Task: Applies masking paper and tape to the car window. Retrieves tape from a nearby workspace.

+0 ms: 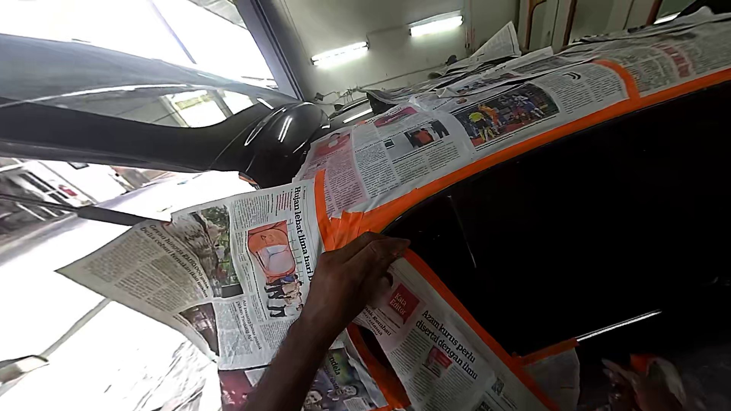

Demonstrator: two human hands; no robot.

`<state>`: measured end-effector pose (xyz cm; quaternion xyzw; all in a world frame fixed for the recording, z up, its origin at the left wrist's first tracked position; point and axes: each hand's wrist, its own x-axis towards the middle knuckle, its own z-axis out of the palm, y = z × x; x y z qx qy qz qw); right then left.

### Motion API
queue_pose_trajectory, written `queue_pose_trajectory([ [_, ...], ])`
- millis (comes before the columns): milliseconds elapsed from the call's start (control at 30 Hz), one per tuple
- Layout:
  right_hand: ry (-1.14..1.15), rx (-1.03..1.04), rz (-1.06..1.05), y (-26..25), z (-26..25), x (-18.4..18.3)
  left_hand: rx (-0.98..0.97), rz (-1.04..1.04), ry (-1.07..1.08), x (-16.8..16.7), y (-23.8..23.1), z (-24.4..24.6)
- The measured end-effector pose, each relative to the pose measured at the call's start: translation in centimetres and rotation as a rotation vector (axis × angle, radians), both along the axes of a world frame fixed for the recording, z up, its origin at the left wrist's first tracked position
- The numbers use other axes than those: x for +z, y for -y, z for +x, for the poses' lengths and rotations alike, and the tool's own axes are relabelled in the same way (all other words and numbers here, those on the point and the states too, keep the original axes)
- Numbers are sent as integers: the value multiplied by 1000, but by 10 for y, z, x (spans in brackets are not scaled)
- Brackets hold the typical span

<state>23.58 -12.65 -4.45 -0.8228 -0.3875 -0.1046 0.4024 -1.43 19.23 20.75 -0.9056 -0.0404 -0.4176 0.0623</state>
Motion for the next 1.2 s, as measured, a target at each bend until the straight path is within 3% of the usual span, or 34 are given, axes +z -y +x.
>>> queue_pose_trajectory([
  [133,25,242,240,-47,-16,38,-100,-141,-48,9,0,6],
  [300,-59,436,307,-105,-47,21,-192,-418,-150,18,-2,23],
  [500,-274,463,332,-116,-69,9,-239,-651,-194,22,-1,44],
  [700,-359,495,420,-114,-71,-4,-67,-549,-214,16,3,59],
  [800,-277,412,397,-110,-69,-1,-53,-572,-203,13,9,62],
  [933,-32,155,441,-104,-52,36,-117,-567,-162,-1,21,54],
  [1033,136,77,508,-104,-39,80,-198,-606,-109,-19,37,52],
  [1200,149,304,592,-106,-36,158,-353,-637,16,-24,59,51],
])
